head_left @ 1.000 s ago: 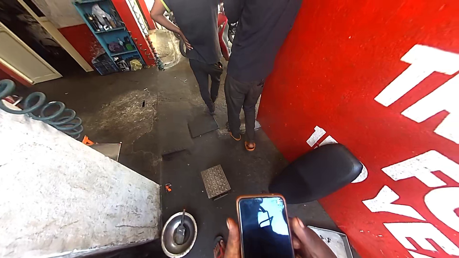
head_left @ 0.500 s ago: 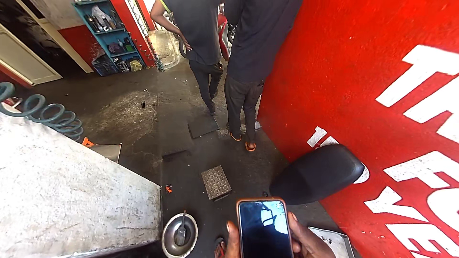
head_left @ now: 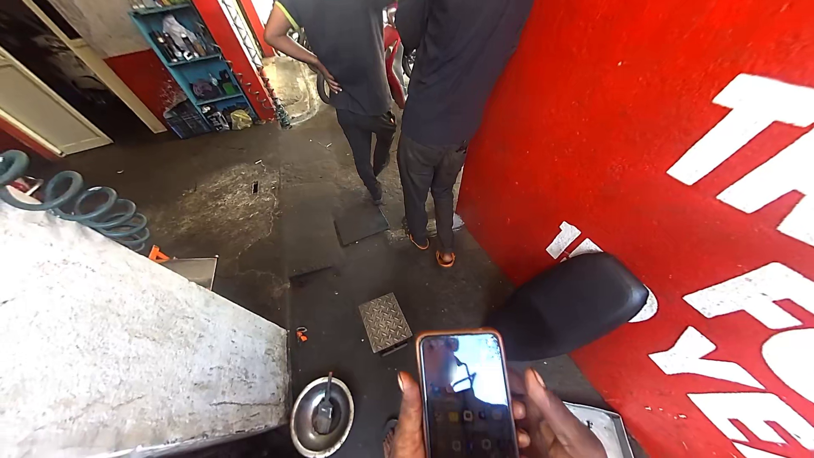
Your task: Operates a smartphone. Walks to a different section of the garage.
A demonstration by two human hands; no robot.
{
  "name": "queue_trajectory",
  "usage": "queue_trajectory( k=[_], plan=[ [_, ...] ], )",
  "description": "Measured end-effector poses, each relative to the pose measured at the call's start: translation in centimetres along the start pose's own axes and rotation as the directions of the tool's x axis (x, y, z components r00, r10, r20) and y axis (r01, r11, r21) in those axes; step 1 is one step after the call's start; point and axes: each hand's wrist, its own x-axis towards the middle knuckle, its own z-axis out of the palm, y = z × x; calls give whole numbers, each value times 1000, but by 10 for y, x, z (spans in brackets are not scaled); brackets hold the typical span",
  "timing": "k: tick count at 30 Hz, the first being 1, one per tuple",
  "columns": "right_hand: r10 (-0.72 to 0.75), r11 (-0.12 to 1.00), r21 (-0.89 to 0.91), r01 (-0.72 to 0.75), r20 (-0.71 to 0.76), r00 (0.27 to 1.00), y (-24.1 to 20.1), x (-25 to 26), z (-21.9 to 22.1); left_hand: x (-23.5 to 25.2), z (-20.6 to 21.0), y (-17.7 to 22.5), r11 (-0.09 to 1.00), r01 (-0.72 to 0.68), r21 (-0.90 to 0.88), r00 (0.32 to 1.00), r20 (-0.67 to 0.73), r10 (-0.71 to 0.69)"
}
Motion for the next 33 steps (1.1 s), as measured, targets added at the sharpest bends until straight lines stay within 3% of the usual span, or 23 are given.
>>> queue_trajectory(
  k=[2, 4, 8, 12, 19, 33],
  plan=[
    [-187, 959, -199, 200, 79, 979, 7, -4, 0, 1, 3, 3, 999, -31, 21, 999, -40, 32],
    [-254, 882, -353, 312, 202, 946, 9, -5, 0, 3, 2, 6, 999, -40, 18, 996, -75, 41],
    [-236, 800, -495, 339, 260, 936, 8, -9, 0, 4, -1, 9, 1000, -26, 4, 998, -61, 26],
    [-234, 758, -571, 316, 215, 948, 6, -13, 4, 5, 1, 8, 1000, -16, -17, 999, -36, 15],
    [-211, 838, -439, 323, 285, 935, 1, -17, -3, 5, -3, 6, 999, 4, -44, 998, 66, -1],
    [-194, 801, -499, 331, 306, 932, 0, -24, -9, 1, -3, 0, 1000, 12, -11, 997, 71, -12]
  ],
)
